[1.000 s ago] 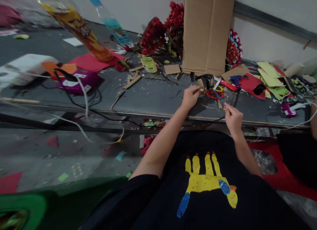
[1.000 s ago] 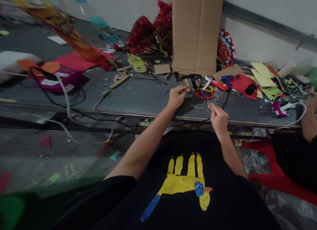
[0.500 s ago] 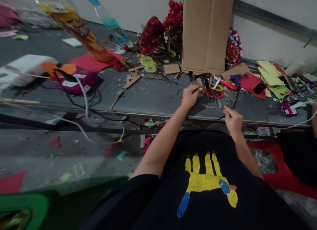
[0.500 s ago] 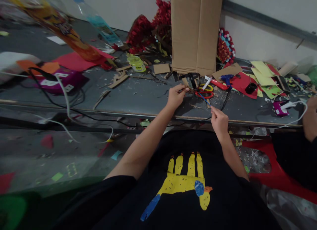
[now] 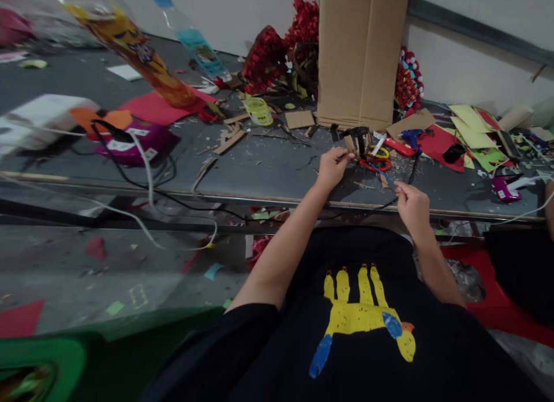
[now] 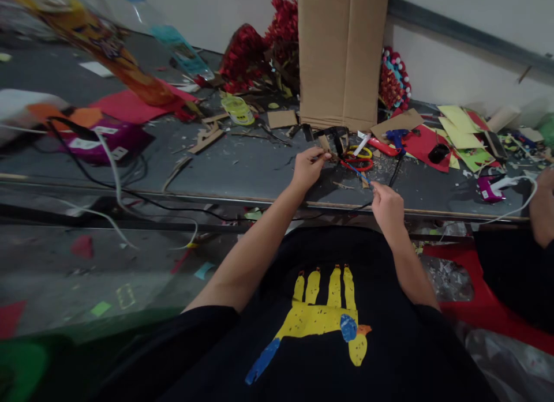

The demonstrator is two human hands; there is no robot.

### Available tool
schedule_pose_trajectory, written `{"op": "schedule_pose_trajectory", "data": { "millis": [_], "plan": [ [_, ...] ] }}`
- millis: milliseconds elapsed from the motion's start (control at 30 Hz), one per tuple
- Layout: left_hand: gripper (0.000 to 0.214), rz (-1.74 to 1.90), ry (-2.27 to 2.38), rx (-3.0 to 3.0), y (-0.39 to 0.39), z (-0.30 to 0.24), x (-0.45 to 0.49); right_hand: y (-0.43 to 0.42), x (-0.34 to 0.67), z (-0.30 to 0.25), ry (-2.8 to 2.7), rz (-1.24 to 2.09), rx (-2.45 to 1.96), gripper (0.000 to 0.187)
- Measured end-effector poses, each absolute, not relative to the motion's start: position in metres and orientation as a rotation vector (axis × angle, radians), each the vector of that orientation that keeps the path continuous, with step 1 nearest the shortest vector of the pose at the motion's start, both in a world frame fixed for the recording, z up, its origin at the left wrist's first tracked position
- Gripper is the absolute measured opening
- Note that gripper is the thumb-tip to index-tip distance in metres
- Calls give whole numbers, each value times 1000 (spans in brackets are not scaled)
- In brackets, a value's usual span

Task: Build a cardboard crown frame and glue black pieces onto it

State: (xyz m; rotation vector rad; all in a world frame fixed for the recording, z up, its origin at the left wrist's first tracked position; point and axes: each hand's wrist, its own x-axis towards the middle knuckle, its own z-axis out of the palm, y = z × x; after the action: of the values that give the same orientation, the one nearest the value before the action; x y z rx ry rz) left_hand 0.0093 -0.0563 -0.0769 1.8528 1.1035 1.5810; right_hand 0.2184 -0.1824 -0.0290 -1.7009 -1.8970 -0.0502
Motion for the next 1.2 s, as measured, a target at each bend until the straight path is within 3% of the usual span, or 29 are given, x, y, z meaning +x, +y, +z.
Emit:
{"op": "schedule_pose_trajectory", "data": {
  "millis": [533, 1200],
  "plan": [
    [32, 1559, 1086, 1812, -56, -78, 9, -136, 197, 78, -2293, -409, -1758, 36],
    [35, 1535, 1116, 1716, -53, -84, 9, -150, 195, 93, -2255, -486, -1829, 38]
  ]
}}
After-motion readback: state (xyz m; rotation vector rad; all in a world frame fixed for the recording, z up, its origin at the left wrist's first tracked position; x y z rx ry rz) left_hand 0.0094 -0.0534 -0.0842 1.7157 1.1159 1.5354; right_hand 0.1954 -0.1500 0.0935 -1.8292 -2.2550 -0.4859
